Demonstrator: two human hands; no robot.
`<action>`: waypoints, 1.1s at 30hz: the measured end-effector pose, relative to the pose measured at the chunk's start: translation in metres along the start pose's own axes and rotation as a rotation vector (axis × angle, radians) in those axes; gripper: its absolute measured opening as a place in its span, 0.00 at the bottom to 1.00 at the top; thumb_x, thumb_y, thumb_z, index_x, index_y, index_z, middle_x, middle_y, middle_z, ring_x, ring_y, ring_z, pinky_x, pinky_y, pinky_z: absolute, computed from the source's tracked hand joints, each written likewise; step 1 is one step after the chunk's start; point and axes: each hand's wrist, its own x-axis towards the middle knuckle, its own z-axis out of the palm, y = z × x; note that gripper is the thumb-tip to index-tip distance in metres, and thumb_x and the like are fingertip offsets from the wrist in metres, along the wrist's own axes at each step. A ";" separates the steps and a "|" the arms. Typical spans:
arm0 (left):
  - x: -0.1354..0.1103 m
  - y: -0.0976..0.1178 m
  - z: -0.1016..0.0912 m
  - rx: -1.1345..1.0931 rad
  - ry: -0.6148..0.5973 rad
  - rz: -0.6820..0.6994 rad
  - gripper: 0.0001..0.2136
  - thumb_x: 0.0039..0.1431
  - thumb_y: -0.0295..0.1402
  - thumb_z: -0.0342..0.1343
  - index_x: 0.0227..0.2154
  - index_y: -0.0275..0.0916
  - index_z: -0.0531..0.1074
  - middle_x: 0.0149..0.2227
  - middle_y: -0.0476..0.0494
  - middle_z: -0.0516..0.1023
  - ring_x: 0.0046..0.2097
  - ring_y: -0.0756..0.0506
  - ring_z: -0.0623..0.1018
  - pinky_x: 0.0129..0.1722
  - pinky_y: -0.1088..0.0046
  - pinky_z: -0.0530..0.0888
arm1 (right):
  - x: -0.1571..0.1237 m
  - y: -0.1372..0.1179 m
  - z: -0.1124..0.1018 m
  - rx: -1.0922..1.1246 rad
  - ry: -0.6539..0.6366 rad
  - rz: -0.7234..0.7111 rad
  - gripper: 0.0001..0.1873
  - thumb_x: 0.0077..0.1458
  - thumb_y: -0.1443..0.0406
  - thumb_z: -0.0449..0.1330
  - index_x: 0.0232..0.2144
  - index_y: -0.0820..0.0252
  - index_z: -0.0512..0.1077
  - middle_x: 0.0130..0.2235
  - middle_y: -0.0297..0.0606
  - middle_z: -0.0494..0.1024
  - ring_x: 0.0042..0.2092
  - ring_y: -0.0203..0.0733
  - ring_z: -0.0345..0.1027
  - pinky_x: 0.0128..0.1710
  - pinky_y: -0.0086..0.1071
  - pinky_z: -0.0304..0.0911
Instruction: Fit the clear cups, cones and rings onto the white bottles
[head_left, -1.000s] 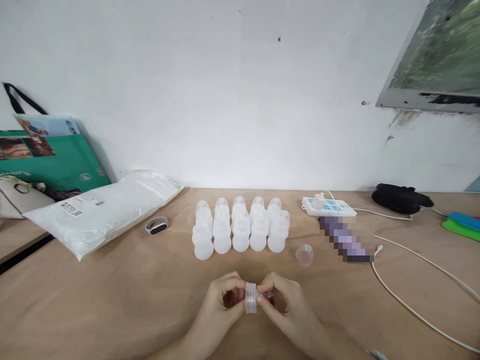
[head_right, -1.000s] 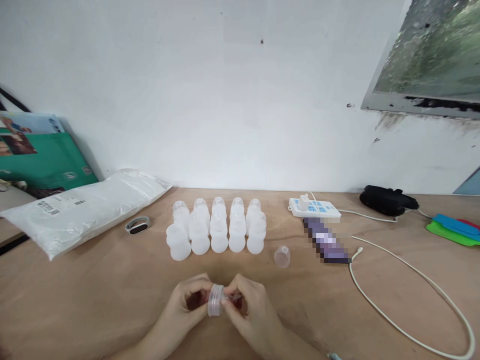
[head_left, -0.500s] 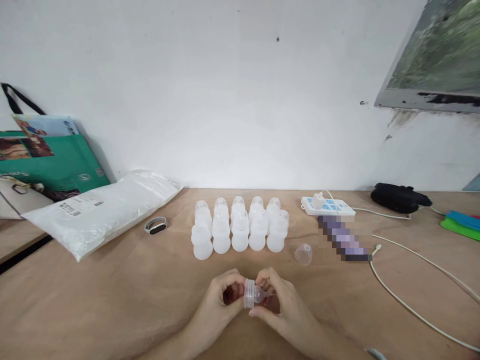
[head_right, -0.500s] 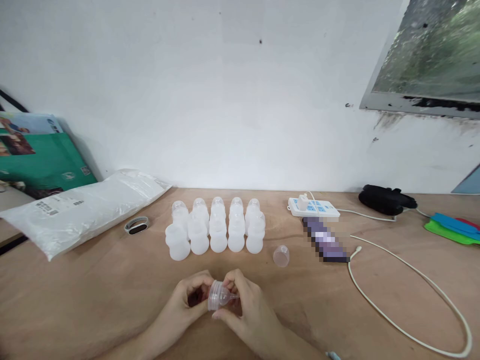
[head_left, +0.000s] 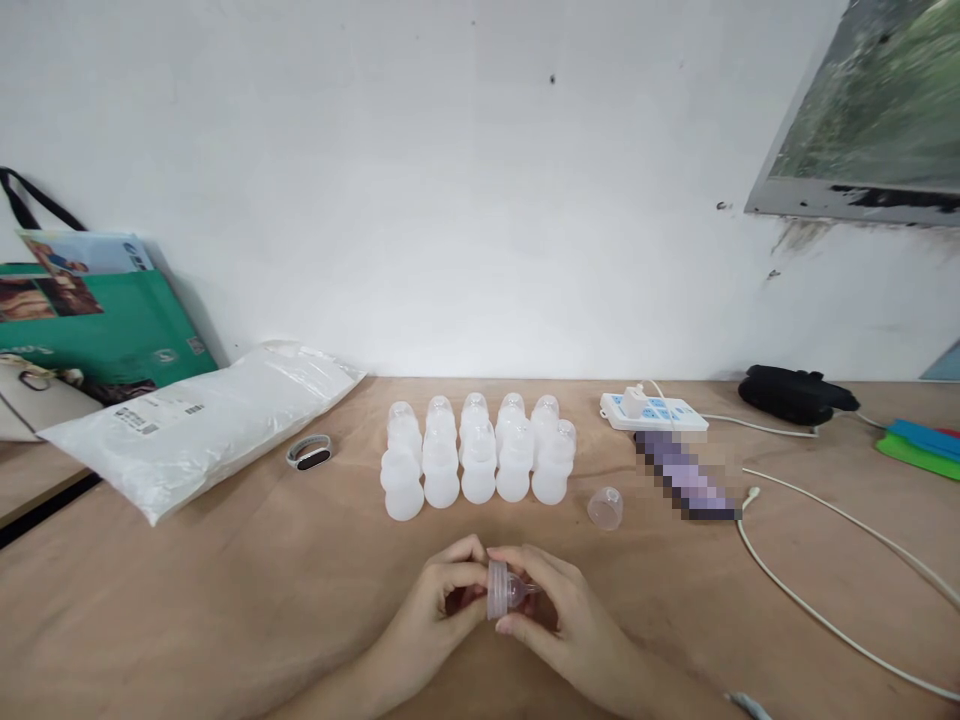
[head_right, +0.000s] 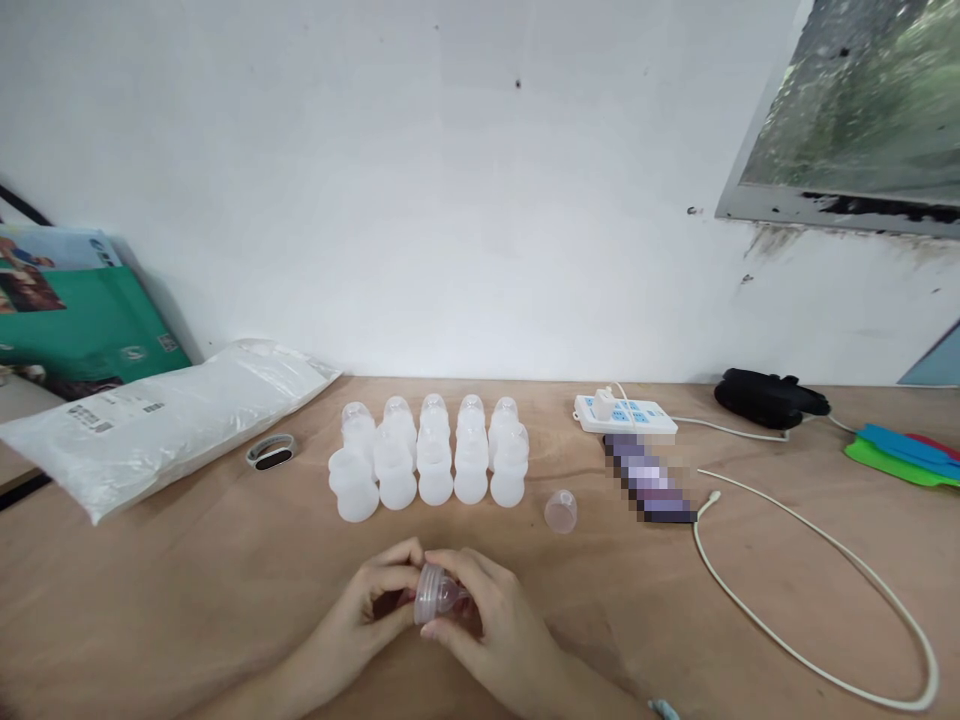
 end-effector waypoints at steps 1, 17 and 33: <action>-0.001 0.000 0.000 0.010 -0.002 0.002 0.15 0.61 0.38 0.58 0.20 0.36 0.71 0.29 0.51 0.60 0.32 0.49 0.63 0.30 0.74 0.59 | 0.000 0.000 0.000 -0.015 -0.004 0.007 0.23 0.53 0.66 0.66 0.52 0.57 0.70 0.47 0.42 0.79 0.45 0.46 0.73 0.44 0.35 0.67; -0.009 0.009 0.000 0.161 -0.221 0.082 0.08 0.63 0.27 0.48 0.27 0.40 0.58 0.33 0.50 0.60 0.35 0.48 0.64 0.35 0.74 0.62 | 0.002 0.000 -0.002 0.119 -0.086 -0.009 0.20 0.50 0.49 0.67 0.32 0.59 0.69 0.30 0.33 0.77 0.29 0.36 0.65 0.28 0.27 0.58; -0.001 0.006 -0.011 -0.105 -0.325 -0.001 0.17 0.67 0.47 0.50 0.29 0.40 0.62 0.34 0.50 0.64 0.36 0.48 0.68 0.39 0.73 0.66 | 0.006 -0.006 -0.012 0.190 -0.164 0.050 0.14 0.50 0.57 0.68 0.31 0.58 0.69 0.30 0.32 0.78 0.29 0.36 0.67 0.28 0.26 0.60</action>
